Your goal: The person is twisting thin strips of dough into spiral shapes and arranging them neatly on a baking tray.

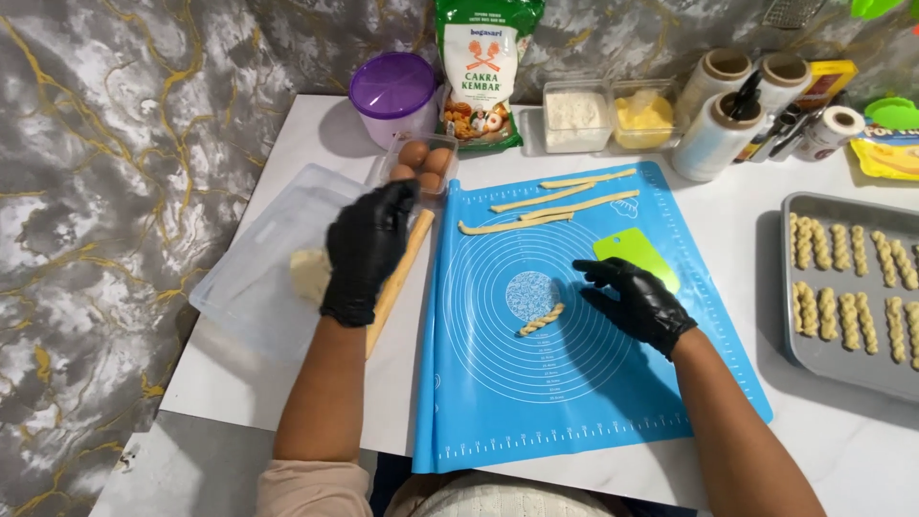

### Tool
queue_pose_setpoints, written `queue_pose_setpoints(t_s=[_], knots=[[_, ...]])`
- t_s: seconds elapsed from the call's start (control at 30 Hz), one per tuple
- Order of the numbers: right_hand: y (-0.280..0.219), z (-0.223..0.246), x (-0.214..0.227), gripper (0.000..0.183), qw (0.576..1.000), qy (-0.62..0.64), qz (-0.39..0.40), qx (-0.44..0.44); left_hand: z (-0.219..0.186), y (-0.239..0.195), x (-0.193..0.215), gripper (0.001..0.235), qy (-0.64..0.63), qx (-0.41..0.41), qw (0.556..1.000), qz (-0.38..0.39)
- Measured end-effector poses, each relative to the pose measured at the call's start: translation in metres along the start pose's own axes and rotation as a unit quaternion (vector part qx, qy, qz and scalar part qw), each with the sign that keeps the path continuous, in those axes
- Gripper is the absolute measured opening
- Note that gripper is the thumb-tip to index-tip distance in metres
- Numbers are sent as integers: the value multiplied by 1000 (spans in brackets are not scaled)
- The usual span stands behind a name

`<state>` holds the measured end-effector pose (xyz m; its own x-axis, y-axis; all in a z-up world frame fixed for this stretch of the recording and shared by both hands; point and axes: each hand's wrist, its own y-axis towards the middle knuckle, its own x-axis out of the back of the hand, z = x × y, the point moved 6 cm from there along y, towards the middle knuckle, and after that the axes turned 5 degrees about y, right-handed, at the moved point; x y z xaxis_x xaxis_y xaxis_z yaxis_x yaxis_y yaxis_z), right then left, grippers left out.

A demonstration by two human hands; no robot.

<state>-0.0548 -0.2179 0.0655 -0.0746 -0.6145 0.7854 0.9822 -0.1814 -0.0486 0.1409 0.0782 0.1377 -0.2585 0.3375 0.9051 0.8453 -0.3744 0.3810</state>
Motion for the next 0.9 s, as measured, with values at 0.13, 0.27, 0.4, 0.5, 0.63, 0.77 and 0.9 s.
queue_pose_setpoints(t_s=[0.13, 0.27, 0.4, 0.5, 0.63, 0.77, 0.9], knots=[[-1, 7, -11, 55, 992, -57, 101, 45, -70, -26, -16, 20, -248, -148, 957, -16], [5, 6, -28, 52, 985, -63, 121, 108, -85, -48, -64, 17, -234, -214, 948, 14], [13, -20, -45, 30, 979, -45, 69, 189, -93, -53, -84, 19, -209, -297, 930, 47], [18, -32, -57, 21, 974, -10, 36, 222, -90, -54, -92, 21, -196, -305, 931, 51], [10, -16, -48, 18, 976, 27, 38, 214, -85, -54, -106, 24, -166, -311, 933, 71], [3, -6, -41, 23, 960, 154, 79, 219, -81, -54, -119, 27, -115, -318, 939, 55], [-9, -5, -5, 28, 955, 183, 28, 234, -79, -56, -127, 31, -82, -316, 945, 31]])
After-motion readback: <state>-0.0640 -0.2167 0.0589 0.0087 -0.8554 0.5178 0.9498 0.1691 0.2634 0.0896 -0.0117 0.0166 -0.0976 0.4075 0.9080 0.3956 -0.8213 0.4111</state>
